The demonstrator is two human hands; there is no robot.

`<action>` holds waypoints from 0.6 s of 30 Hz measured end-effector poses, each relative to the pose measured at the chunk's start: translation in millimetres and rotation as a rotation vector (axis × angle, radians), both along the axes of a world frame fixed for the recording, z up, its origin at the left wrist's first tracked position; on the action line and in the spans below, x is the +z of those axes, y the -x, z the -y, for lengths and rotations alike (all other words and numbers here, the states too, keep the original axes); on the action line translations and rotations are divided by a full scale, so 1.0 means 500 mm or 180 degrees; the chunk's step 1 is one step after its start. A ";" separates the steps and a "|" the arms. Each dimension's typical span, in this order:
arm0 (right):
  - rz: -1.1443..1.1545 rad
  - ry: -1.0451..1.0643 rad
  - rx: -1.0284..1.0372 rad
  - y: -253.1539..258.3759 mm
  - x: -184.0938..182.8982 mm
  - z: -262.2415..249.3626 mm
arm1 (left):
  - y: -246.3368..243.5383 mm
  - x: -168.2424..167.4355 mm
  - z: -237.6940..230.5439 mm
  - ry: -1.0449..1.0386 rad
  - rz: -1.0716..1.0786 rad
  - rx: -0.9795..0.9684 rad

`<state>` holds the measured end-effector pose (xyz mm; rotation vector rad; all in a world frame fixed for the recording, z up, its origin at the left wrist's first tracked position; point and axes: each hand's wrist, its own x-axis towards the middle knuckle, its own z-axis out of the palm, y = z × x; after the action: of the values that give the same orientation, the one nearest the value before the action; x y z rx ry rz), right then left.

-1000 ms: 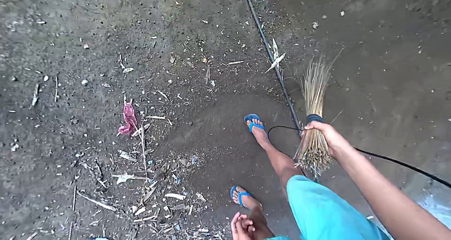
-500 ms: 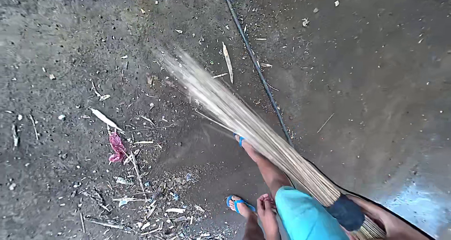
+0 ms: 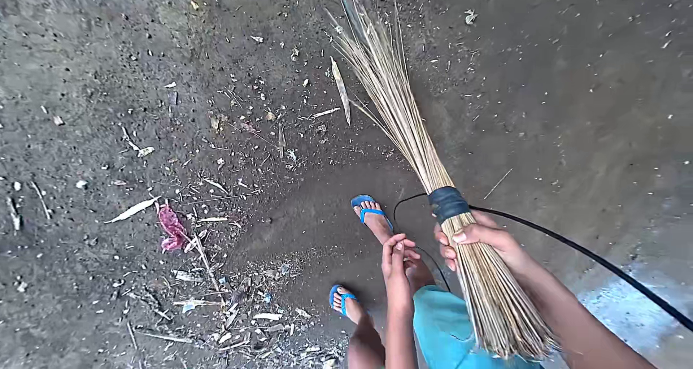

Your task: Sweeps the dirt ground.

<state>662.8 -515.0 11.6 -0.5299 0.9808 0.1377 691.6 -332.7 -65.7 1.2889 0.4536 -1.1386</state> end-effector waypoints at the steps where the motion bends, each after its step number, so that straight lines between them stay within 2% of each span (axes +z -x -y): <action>1: -0.0001 0.0009 -0.0092 0.025 0.006 0.007 | 0.008 0.000 0.021 0.0023 -0.0048 -0.0043; 5: -0.0955 0.0472 -0.0208 0.136 0.099 -0.042 | 0.049 0.013 0.063 0.0085 -0.0485 -0.0475; 8: -0.1802 0.0560 0.0128 0.185 0.193 -0.094 | 0.076 0.025 0.058 0.0315 -0.0992 -0.0672; 11: -0.2160 0.0211 0.0107 0.164 0.227 -0.136 | 0.065 0.045 0.050 0.0504 -0.1918 -0.0725; 13: -0.2007 -0.0201 -0.0010 0.116 0.206 -0.163 | 0.032 0.070 0.051 0.0383 -0.2143 -0.0722; 14: -0.1829 -0.0361 -0.0010 0.085 0.193 -0.177 | 0.006 0.081 0.050 0.0150 -0.2001 -0.0633; 16: -0.1360 -0.0369 0.0198 0.017 0.171 -0.203 | -0.063 0.101 0.047 -0.0455 -0.1221 -0.0222; 18: -0.0880 -0.0261 0.0362 -0.021 0.158 -0.228 | -0.110 0.124 0.014 -0.0565 -0.0381 0.0077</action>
<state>673.1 -400.8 90.6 -0.4994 1.2086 0.3590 746.7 -339.9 -3.6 1.3687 0.6696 -1.1798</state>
